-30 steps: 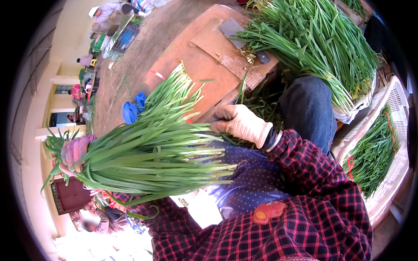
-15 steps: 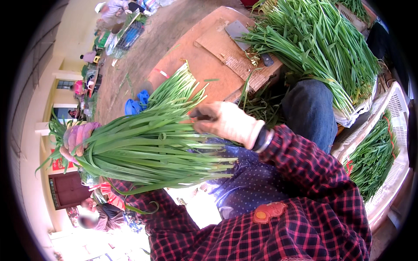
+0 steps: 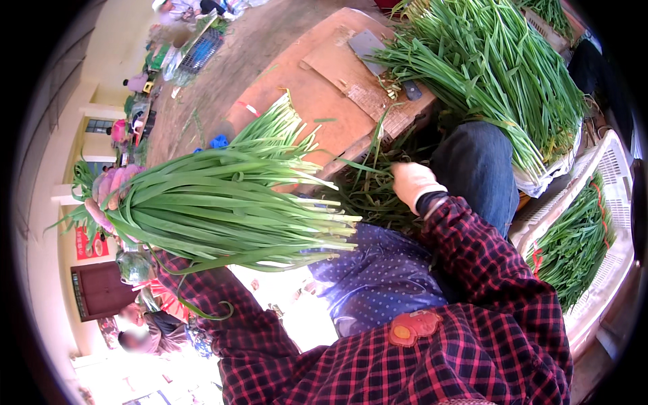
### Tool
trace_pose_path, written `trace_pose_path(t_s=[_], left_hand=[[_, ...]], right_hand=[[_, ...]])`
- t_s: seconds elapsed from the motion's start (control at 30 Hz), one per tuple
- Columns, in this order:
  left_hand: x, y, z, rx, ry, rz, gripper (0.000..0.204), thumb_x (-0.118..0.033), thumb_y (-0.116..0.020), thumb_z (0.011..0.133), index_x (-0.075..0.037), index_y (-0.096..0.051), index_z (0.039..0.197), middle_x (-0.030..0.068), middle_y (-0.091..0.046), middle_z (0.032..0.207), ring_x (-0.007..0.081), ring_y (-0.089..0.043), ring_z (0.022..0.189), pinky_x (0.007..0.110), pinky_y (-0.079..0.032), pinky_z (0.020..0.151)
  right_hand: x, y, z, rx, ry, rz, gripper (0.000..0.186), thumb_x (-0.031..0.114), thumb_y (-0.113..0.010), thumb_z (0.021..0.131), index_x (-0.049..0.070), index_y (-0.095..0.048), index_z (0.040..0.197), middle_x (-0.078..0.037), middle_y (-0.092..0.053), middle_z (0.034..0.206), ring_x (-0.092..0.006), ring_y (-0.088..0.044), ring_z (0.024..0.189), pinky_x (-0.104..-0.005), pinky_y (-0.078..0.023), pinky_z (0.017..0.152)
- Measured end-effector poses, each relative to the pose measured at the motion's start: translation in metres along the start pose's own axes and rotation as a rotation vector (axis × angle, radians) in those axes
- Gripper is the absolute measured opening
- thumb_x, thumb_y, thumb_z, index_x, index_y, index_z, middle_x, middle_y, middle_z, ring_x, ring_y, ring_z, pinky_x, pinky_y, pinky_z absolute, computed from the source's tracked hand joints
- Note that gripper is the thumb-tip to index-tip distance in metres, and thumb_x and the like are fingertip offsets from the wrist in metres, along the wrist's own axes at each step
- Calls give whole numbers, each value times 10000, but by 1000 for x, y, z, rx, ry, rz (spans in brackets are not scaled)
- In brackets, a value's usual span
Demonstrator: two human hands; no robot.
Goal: The person sorts bunches of green leaves, ties them with red plastic strips, and trims the root ends with a cleaver.
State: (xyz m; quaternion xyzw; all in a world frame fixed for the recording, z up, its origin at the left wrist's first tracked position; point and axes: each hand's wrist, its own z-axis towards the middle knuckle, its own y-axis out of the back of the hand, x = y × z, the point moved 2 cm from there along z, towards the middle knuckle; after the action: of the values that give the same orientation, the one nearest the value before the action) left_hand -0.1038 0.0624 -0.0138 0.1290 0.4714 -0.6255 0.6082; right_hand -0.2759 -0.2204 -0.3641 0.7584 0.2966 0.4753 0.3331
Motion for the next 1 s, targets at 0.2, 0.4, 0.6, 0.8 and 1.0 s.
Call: trace_pose_path(t_s=[0.2, 0.4, 0.6, 0.8, 1.0], left_hand=[[14, 26, 4, 207, 123, -131, 329, -331, -541, 972, -140, -599, 711, -33, -602, 829, 141, -537, 984, 337, -440, 872], [-49, 53, -22, -450, -6, 372, 365, -433, -535, 980, -90, -583, 867, 15, -601, 846, 180, -538, 925, 355, -438, 851], [-33, 58, -16, -449, 7, 216, 341, -398, -559, 976, -70, -584, 888, 21, -604, 842, 182, -561, 837, 359, -464, 797], [-21, 56, -8, -487, -82, 254, 274, -352, -575, 974, -91, -562, 892, 28, -610, 852, 183, -589, 814, 360, -472, 829], [-11, 51, 4, -701, -3, 455, 363, -381, -534, 986, -42, -626, 899, 91, -683, 782, 239, -649, 748, 378, -534, 710]], right_hand=[[41, 63, -61, 263, 315, 1223, 528, 356, -749, 846, 15, -615, 1227, -131, -689, 1042, -162, -643, 975, -324, -511, 873], [65, 50, -74, 305, 342, 1295, 212, 204, -682, 902, 7, -653, 973, -42, -649, 827, -114, -588, 769, -293, -497, 707], [3, 22, -69, -179, 71, -168, 406, 341, -709, 814, 123, -676, 1155, -174, -673, 1081, -309, -668, 963, -409, -533, 865], [92, 85, -58, 80, 398, 923, 552, 452, -694, 857, -1, -645, 1168, -207, -692, 1023, -301, -676, 970, -351, -516, 872], [89, 89, -49, 65, 369, 1036, 350, 306, -717, 861, 12, -686, 1051, -153, -708, 919, -208, -672, 825, -373, -532, 774]])
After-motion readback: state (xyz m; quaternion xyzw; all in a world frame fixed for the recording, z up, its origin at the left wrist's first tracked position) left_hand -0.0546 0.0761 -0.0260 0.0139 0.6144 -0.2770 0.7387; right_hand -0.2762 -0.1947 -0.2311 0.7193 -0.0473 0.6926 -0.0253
